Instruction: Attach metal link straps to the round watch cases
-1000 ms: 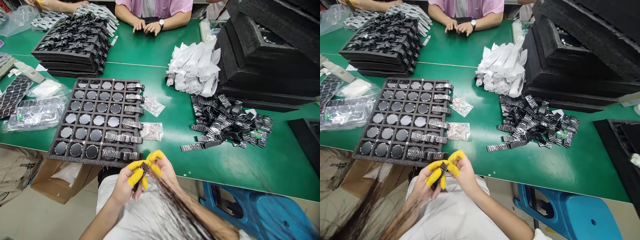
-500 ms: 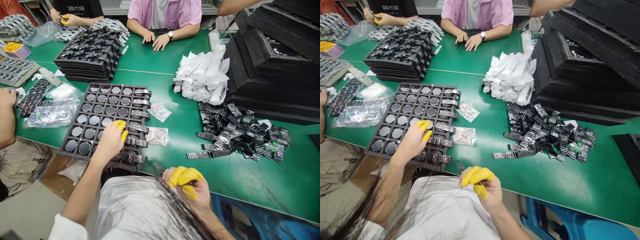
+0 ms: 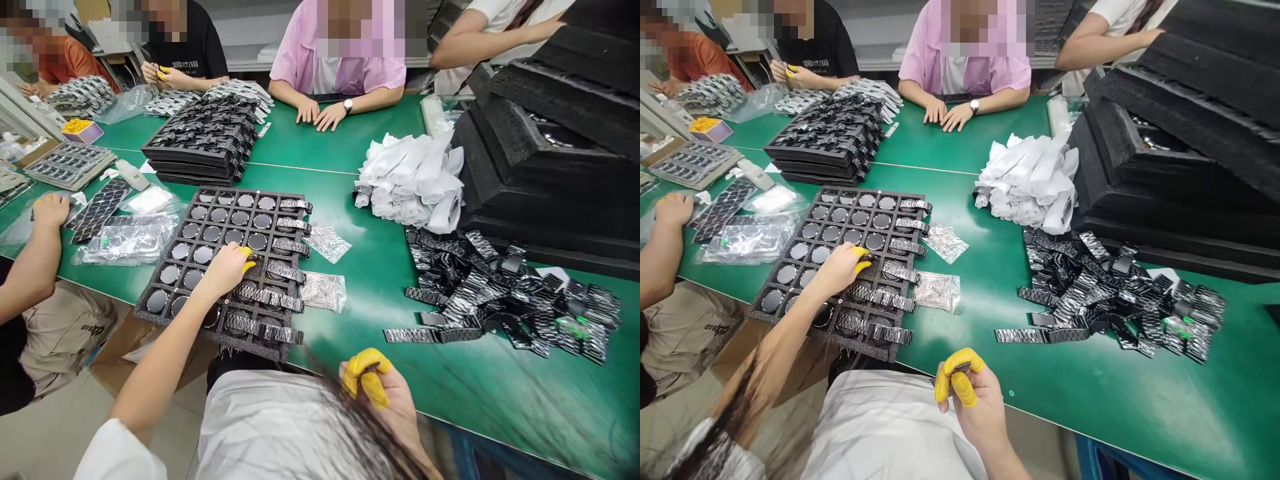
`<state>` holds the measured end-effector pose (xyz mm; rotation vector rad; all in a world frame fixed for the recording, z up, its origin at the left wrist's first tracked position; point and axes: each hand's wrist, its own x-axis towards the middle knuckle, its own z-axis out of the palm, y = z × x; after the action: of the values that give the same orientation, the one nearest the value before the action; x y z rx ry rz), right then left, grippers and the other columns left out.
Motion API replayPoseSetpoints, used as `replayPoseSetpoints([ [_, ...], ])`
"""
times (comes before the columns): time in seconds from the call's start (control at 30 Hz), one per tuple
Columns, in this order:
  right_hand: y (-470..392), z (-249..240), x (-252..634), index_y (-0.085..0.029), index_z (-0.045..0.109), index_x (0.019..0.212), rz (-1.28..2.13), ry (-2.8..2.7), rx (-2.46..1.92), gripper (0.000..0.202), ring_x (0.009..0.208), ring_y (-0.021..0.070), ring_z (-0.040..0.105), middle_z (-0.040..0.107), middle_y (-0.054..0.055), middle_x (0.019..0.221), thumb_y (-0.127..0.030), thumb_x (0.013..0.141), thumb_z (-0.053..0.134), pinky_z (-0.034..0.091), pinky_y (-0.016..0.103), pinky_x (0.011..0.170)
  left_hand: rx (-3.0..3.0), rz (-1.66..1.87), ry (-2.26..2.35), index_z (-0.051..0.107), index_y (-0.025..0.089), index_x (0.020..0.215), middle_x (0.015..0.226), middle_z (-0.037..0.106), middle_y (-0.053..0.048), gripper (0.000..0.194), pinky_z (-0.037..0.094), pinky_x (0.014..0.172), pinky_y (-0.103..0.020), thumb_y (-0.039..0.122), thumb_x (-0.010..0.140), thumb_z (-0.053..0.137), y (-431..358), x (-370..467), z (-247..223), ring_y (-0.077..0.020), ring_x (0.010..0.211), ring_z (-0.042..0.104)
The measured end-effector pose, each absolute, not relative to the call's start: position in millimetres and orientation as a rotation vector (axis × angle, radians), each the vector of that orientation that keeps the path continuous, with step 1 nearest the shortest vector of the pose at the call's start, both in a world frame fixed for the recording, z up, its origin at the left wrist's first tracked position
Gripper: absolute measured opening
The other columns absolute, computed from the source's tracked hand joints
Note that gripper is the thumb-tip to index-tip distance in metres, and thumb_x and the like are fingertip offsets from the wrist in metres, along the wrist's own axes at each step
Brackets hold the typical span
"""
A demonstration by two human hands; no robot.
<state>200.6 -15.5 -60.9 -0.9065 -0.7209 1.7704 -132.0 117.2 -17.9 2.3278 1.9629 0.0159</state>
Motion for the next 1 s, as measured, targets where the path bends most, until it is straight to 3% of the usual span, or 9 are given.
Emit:
replayPoseSetpoints([
  [0.1,-18.2,-67.4,194.2,-0.024,0.070,0.077,1.811,-0.667,-1.009,0.042,0.038,0.0140,0.051,0.067,0.001,0.057,-0.058,0.072,0.095,0.041,0.026,0.037,2.177,0.187,2.049,0.065,0.015,0.117,0.100,0.076,-0.013,0.019,0.052,0.082,-0.036,0.026,0.106,0.054,103.9,-135.0,-14.9,-0.0275,0.093,0.071],
  [0.2,-17.6,-66.8,183.7,-0.022,0.067,0.075,1.860,-0.650,-1.060,0.052,0.037,0.0125,0.049,0.064,0.000,0.053,-0.065,0.068,0.094,0.036,0.023,0.037,1.856,0.603,1.927,0.064,0.021,0.117,0.089,0.074,-0.003,0.022,0.052,0.074,-0.031,0.039,0.104,0.060,80.1,-124.1,-7.5,-0.0217,0.079,0.071],
  [0.3,-15.0,-61.6,170.3,-0.021,0.065,0.074,1.944,-0.655,-1.070,0.055,0.037,0.0100,0.045,0.060,-0.002,0.049,-0.068,0.068,0.093,0.032,0.022,0.039,1.619,0.929,1.708,0.070,0.023,0.103,0.094,0.072,-0.001,0.023,0.053,0.075,-0.029,0.043,0.093,0.076,52.9,-103.0,-4.6,-0.0186,0.082,0.069],
  [0.4,-12.7,-54.8,156.0,-0.020,0.066,0.076,2.010,-0.683,-1.039,0.056,0.038,0.0102,0.044,0.055,-0.003,0.048,-0.071,0.072,0.089,0.031,0.022,0.039,1.473,1.107,1.556,0.070,0.021,0.099,0.116,0.072,-0.007,0.022,0.055,0.083,-0.029,0.037,0.088,0.082,25.9,-77.3,-9.8,-0.0199,0.101,0.070],
  [0.5,-11.6,-49.6,143.6,-0.019,0.070,0.082,2.078,-0.734,-0.928,0.058,0.042,0.0114,0.045,0.055,-0.003,0.049,-0.076,0.078,0.080,0.032,0.023,0.040,1.233,1.061,1.370,0.065,0.022,0.115,0.129,0.073,-0.011,0.021,0.058,0.083,-0.031,0.035,0.099,0.069,1.7,-55.5,-16.6,-0.0199,0.103,0.074],
  [0.67,-8.9,-47.9,133.3,-0.018,0.073,0.090,2.192,-0.829,-0.837,0.063,0.044,0.0104,0.044,0.056,-0.002,0.053,-0.080,0.083,0.070,0.029,0.022,0.041,1.603,0.790,1.307,0.068,0.024,0.133,0.119,0.077,-0.009,0.035,0.058,0.094,-0.035,0.016,0.101,0.057,-19.0,-48.2,-20.9,-0.0222,0.107,0.073],
  [0.8,-7.9,-49.8,133.5,-0.017,0.072,0.084,2.257,-0.894,-0.856,0.066,0.044,0.0095,0.042,0.054,-0.004,0.051,-0.082,0.076,0.075,0.030,0.022,0.041,1.940,0.743,1.336,0.075,0.023,0.127,0.100,0.077,-0.007,0.038,0.060,0.078,-0.032,0.008,0.097,0.056,-21.8,-54.4,-23.3,-0.0218,0.089,0.071],
  [0.93,-8.4,-50.9,135.8,-0.017,0.067,0.072,2.291,-0.951,-0.931,0.064,0.040,0.0073,0.040,0.052,-0.005,0.047,-0.080,0.073,0.081,0.031,0.021,0.040,2.076,0.731,1.333,0.064,0.029,0.147,0.134,0.074,-0.009,0.060,0.061,0.099,-0.039,0.003,0.095,0.053,-23.4,-54.8,-25.1,-0.0246,0.116,0.071],
  [1.0,-8.3,-50.8,136.6,-0.018,0.063,0.067,2.279,-0.926,-0.950,0.068,0.039,0.0070,0.041,0.053,-0.004,0.046,-0.084,0.072,0.078,0.030,0.021,0.039,2.082,0.729,1.332,0.062,0.031,0.150,0.140,0.071,-0.009,0.064,0.060,0.103,-0.039,0.003,0.093,0.054,-23.9,-54.3,-26.0,-0.0246,0.121,0.070],
])
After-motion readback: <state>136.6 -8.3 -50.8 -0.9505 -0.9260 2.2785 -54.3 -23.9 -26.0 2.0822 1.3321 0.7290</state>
